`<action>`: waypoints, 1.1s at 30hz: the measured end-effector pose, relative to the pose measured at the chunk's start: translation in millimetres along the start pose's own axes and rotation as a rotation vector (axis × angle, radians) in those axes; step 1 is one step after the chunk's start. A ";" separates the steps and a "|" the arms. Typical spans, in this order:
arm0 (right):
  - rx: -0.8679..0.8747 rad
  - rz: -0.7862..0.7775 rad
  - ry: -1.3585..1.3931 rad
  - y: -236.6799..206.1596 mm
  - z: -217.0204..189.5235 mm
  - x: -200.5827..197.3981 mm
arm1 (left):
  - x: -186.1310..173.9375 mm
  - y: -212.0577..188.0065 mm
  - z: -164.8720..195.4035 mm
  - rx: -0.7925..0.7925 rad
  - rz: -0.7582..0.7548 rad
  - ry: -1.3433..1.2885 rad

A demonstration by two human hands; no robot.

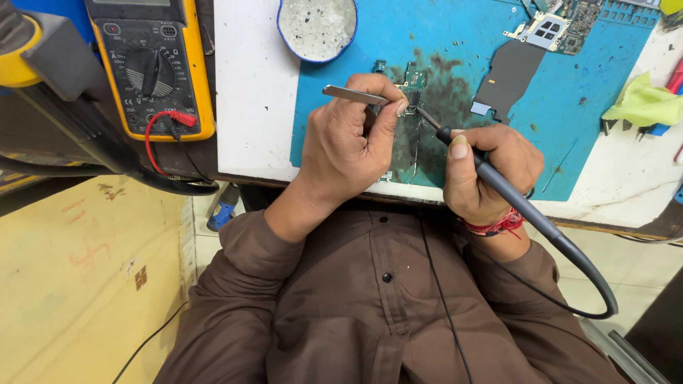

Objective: The person uses a soldering iron and tweezers to remove and reattach small components on a circuit board. They also use a hot air gun to heat specific areas of the board while manipulating components with tweezers.

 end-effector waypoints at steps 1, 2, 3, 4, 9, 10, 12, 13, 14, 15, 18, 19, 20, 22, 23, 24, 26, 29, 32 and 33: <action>0.000 0.002 -0.002 0.3 0.3 0.2 | 0.3 0.3 -0.3 -0.007 -0.005 -0.006; 0.001 0.003 -0.004 0.6 0.6 0.4 | 0.5 0.4 -0.5 -0.016 -0.010 -0.011; -0.003 0.001 0.003 0.4 0.3 0.7 | 0.6 0.2 -0.6 -0.025 -0.016 -0.017; -0.008 -0.001 0.010 0.4 0.3 1.2 | 0.2 0.2 -0.5 -0.022 -0.012 -0.011; -0.007 -0.001 0.008 0.5 -0.1 0.5 | -0.3 -0.1 0.5 -0.018 0.000 -0.009; -0.009 0.001 0.006 0.7 -0.1 0.5 | -0.3 0.1 0.4 -0.021 -0.005 -0.007; -0.011 0.002 0.006 0.9 -0.2 0.5 | 0.0 0.2 0.0 -0.030 -0.017 -0.005; -0.012 0.002 0.009 0.9 -0.3 0.4 | -0.2 0.1 0.1 -0.027 -0.013 -0.004; -0.014 0.001 0.012 1.0 -0.4 0.5 | -0.5 0.1 0.3 -0.023 -0.009 -0.003; -0.010 0.004 0.005 0.6 -0.5 0.4 | -0.3 -0.1 0.5 -0.020 -0.006 -0.004; -0.002 0.005 -0.009 -0.3 -0.7 0.5 | 0.1 -0.4 0.3 -0.027 -0.005 -0.018; -0.004 0.002 -0.009 -0.1 -0.4 0.9 | -0.1 -0.2 -0.2 -0.029 -0.007 -0.013; -0.005 -0.002 -0.010 -0.1 -0.3 1.1 | -0.2 -0.3 -0.2 -0.032 -0.010 -0.009; -0.004 -0.006 0.001 -0.2 -0.1 0.2 | 0.3 -0.4 0.0 -0.028 -0.009 -0.004; -0.004 -0.008 0.008 -0.1 0.0 0.1 | 0.2 -0.3 0.1 -0.020 -0.005 -0.002; -0.005 -0.003 0.005 -0.2 0.0 0.0 | 0.0 -0.6 0.3 -0.014 0.000 0.000; -0.008 0.006 -0.001 0.1 0.1 0.0 | 0.3 -0.7 -0.1 -0.025 -0.011 0.002; -0.013 -0.003 0.001 0.2 -0.4 0.3 | 0.0 -0.7 0.2 -0.015 -0.005 0.003; -0.002 0.003 0.005 0.1 -0.9 -0.1 | -0.2 -0.3 0.4 -0.012 -0.004 -0.003; -0.005 -0.003 0.004 0.0 -1.1 -0.1 | -0.3 -0.2 0.3 -0.014 -0.007 -0.006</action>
Point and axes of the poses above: each hand's wrist, its own y-axis towards the middle knuckle, its own x-axis out of the palm, z = x × y, the point moved 3 cm from there along y, towards the middle knuckle, and after that the axes turned 8 degrees about y, right-handed, at the moved point
